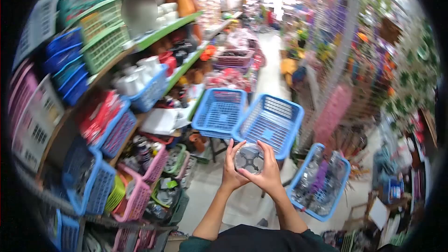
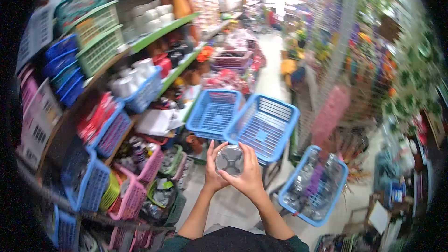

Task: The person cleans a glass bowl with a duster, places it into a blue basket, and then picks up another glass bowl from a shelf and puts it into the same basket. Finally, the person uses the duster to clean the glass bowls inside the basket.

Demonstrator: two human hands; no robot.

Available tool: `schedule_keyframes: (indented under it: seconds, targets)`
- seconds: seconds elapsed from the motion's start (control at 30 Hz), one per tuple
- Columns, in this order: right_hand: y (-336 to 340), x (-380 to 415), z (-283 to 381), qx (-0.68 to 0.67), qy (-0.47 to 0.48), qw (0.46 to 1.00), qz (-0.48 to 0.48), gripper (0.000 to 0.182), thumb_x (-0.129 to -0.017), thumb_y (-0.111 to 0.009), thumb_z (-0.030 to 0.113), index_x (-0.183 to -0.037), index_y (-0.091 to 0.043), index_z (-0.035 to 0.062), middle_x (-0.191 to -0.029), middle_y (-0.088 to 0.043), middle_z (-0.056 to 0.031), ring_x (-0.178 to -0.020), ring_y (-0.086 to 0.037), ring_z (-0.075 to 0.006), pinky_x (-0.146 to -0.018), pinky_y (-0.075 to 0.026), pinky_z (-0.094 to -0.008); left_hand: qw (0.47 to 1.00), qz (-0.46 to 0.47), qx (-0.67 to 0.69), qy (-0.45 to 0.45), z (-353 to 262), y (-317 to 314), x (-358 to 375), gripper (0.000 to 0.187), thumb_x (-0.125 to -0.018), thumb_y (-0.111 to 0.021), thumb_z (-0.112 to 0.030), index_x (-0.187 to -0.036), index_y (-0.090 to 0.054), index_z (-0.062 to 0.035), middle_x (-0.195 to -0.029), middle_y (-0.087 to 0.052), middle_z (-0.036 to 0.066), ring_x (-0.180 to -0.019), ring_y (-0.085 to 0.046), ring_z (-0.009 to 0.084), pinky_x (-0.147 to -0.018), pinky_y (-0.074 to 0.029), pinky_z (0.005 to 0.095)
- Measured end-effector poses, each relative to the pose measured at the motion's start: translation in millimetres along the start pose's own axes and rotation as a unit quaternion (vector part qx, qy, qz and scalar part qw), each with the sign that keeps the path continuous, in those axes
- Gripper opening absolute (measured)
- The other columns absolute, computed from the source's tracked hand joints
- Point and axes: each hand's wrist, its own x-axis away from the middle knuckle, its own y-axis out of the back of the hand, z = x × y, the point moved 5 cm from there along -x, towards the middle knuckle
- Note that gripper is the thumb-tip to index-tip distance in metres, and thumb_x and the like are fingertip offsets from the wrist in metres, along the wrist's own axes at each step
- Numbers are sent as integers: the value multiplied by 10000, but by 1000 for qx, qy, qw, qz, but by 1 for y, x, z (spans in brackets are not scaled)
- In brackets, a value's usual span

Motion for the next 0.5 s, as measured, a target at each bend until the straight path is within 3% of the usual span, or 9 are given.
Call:
schedule_keyframes:
  seconds: [0.07,0.2,0.43,0.5]
  targets:
    - [-44,-7,31,21,52,998,31,974,-565,-846,364,-1319,-372,-30,-1238,-474,-210,-1151,-480,-355,-978,-394,-417,997,-56,-58,-7,0,55,3,1200,-549,-870,-276,-1443,-122,5,-1324,-489,172,-1185,-505,304,-1016,-371,400]
    - [-127,-16,88,-35,91,990,104,993,-528,-864,321,-1319,-376,-27,-1244,-470,-203,-1166,-469,-348,-980,-397,-420,964,-144,-217,-49,-24,164,20,1162,-601,-836,-339,-1446,-118,9,-1328,-492,180,-1185,-500,317,-1015,-325,433]
    - [-257,4,191,-139,205,940,236,956,-528,-866,279,-1296,-388,-29,-1220,-475,-197,-1141,-487,-347,-964,-417,-404,875,-258,-409,-4,-76,310,78,1078,-604,-814,-279,-1424,-182,23,-1324,-496,147,-1203,-466,325,-1009,-322,449]
    - [-284,15,216,-173,231,921,260,948,-531,-865,277,-1290,-390,-30,-1205,-477,-198,-1135,-489,-351,-952,-426,-406,824,-285,-490,-14,-93,338,95,1066,-601,-816,-271,-1416,-195,27,-1322,-501,136,-1180,-476,325,-1009,-322,447]
